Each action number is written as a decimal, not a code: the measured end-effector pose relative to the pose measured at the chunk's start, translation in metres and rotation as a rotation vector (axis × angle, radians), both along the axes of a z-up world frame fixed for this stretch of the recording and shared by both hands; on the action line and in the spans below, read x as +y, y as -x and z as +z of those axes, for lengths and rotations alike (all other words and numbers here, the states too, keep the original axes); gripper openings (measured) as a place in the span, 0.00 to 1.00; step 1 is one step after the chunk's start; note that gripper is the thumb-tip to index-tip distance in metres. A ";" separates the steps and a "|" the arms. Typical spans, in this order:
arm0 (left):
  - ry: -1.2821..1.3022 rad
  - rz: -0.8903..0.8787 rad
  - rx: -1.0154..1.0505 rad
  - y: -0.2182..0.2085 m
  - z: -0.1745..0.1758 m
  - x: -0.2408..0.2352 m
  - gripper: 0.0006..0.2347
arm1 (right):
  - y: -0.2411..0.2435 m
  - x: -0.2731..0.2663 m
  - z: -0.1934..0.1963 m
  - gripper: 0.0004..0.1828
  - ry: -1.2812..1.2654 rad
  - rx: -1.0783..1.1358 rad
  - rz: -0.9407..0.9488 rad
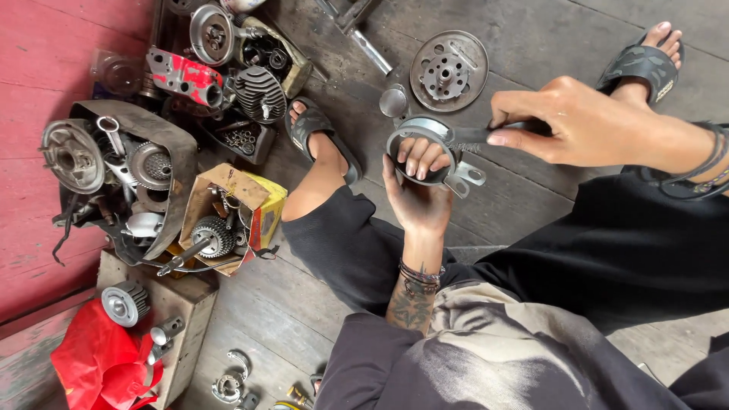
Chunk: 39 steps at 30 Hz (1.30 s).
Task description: Cleaning a motorcycle engine piston using a wire brush to remove carbon deposits
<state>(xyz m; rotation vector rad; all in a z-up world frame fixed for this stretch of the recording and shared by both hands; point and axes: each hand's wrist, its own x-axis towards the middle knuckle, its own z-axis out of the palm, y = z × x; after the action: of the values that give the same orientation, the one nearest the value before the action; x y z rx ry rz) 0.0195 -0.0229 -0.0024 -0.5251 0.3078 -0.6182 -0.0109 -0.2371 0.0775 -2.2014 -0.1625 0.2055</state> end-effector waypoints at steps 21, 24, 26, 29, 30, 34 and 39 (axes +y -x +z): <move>-0.947 -0.130 -0.813 0.014 -0.005 0.013 0.19 | 0.029 0.018 0.017 0.11 0.419 -0.116 0.141; -0.923 -0.050 -0.875 0.015 -0.004 0.012 0.17 | 0.024 0.027 0.003 0.12 0.309 -0.108 0.032; -0.909 0.061 -0.721 0.012 -0.011 0.012 0.09 | 0.021 0.027 -0.010 0.11 0.382 0.123 0.114; -0.955 0.049 -0.714 0.012 -0.005 0.017 0.05 | 0.022 0.028 -0.022 0.10 0.340 0.112 0.100; -0.958 0.051 -0.710 0.013 -0.006 0.015 0.05 | 0.022 0.031 -0.013 0.10 0.339 0.113 0.104; -0.976 0.028 -0.840 0.016 -0.007 0.014 0.07 | 0.020 0.037 -0.002 0.09 0.276 0.131 0.068; -0.933 0.042 -0.711 0.014 -0.006 0.016 0.06 | 0.017 0.031 -0.007 0.08 0.331 0.145 0.078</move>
<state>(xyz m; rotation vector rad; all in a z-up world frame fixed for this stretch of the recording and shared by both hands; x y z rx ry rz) 0.0060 -0.0066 -0.0085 0.5852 -0.1094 -0.5150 -0.0275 -0.2059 0.0701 -2.4994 -0.1417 0.4622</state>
